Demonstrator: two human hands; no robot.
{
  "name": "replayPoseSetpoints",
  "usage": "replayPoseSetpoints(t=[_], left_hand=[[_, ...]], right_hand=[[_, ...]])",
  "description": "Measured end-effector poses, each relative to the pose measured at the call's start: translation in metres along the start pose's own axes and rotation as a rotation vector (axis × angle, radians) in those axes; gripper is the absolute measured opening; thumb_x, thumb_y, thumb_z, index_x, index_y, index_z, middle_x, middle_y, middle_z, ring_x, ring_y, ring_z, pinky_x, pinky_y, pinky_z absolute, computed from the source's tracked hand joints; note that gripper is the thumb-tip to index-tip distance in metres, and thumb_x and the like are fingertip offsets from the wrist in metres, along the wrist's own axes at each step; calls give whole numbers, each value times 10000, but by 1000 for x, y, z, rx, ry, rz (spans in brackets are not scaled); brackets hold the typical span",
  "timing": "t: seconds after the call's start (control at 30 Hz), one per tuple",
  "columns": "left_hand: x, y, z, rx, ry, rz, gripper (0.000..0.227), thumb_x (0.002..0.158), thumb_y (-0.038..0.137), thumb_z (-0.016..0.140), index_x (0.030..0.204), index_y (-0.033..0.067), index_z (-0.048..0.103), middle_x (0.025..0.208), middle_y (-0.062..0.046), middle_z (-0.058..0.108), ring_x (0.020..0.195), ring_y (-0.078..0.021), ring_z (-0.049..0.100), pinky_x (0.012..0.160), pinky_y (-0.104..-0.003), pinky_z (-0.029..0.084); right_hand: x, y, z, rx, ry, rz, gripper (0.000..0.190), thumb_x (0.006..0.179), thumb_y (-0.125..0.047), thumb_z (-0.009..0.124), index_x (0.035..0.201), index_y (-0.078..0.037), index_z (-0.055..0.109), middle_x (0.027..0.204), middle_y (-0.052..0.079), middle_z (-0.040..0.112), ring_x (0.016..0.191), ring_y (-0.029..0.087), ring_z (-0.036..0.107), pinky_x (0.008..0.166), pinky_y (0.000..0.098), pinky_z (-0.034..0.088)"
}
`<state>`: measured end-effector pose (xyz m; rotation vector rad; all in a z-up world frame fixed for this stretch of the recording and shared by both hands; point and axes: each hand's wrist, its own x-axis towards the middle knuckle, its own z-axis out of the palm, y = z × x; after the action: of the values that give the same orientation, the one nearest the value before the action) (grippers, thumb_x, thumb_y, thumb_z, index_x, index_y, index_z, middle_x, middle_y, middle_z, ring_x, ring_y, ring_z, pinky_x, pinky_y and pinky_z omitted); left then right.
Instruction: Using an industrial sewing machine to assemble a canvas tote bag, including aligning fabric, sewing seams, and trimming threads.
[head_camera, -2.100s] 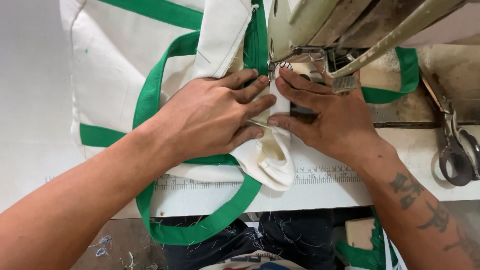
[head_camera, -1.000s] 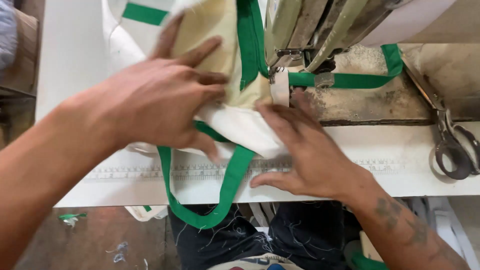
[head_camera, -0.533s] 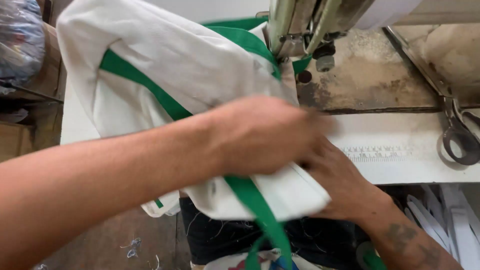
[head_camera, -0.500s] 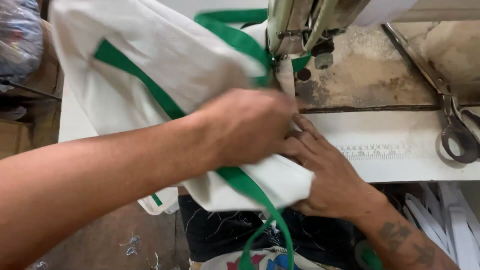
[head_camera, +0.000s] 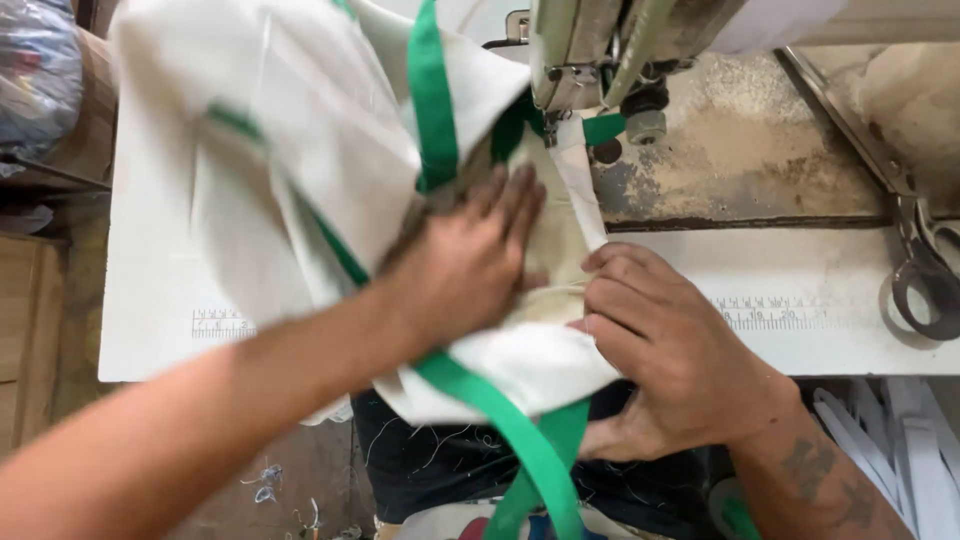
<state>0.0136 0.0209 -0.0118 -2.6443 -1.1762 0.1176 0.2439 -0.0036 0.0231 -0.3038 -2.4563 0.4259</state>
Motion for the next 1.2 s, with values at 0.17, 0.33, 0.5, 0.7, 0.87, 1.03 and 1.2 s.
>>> replayPoseSetpoints(t=[0.17,0.33,0.5,0.7,0.87,1.03,1.2], left_hand=[[-9,28,3,73,-18,-228,827,1035,621,479,1691,123,407,1754,-167,403,1535,-318,472,1034,-504,508],[0,3,-8,-171,120,-153,798,871,588,768,1431,38,625,1527,-240,596,1401,-395,563,950,-488,597],[9,12,-4,-53,362,-53,104,959,65,677,937,163,701,1049,-46,687,1091,-167,655,828,-246,575],[-1,7,14,18,178,-136,428,887,305,779,1255,102,699,1391,-93,660,1273,-104,652,661,-245,599],[-4,3,-2,-88,237,-115,627,992,514,675,1478,120,713,1293,-81,612,1076,-196,646,587,-328,573],[-4,15,-2,-217,305,-138,505,893,418,657,1256,78,743,1219,-134,606,1106,-272,616,778,-438,579],[-8,-4,-13,-365,337,-35,280,921,343,682,1007,89,764,1100,-148,676,996,-302,675,764,-429,574]], right_hand=[[15,-24,0,137,-545,106,838,469,-394,849,1226,-98,644,1223,148,598,1086,328,531,1142,570,300],[-15,1,-58,629,-123,528,707,1000,-546,509,1525,-73,482,1492,205,507,1372,350,555,1139,499,533],[43,17,-19,-22,126,1293,399,958,-314,907,1173,-79,667,849,61,673,716,179,651,638,352,566],[51,28,-14,-45,-583,1431,354,1061,-459,703,1136,-128,605,845,68,761,639,242,762,580,375,648],[26,34,-8,-203,-302,1208,281,1066,-247,526,924,-10,577,747,244,695,702,498,650,696,588,463],[7,13,38,-577,-315,937,289,1115,-278,527,1104,-16,650,897,206,664,610,357,578,530,473,461],[-12,20,53,-805,-311,606,141,1030,-229,616,1030,-129,517,724,-10,674,561,245,713,400,404,499]])
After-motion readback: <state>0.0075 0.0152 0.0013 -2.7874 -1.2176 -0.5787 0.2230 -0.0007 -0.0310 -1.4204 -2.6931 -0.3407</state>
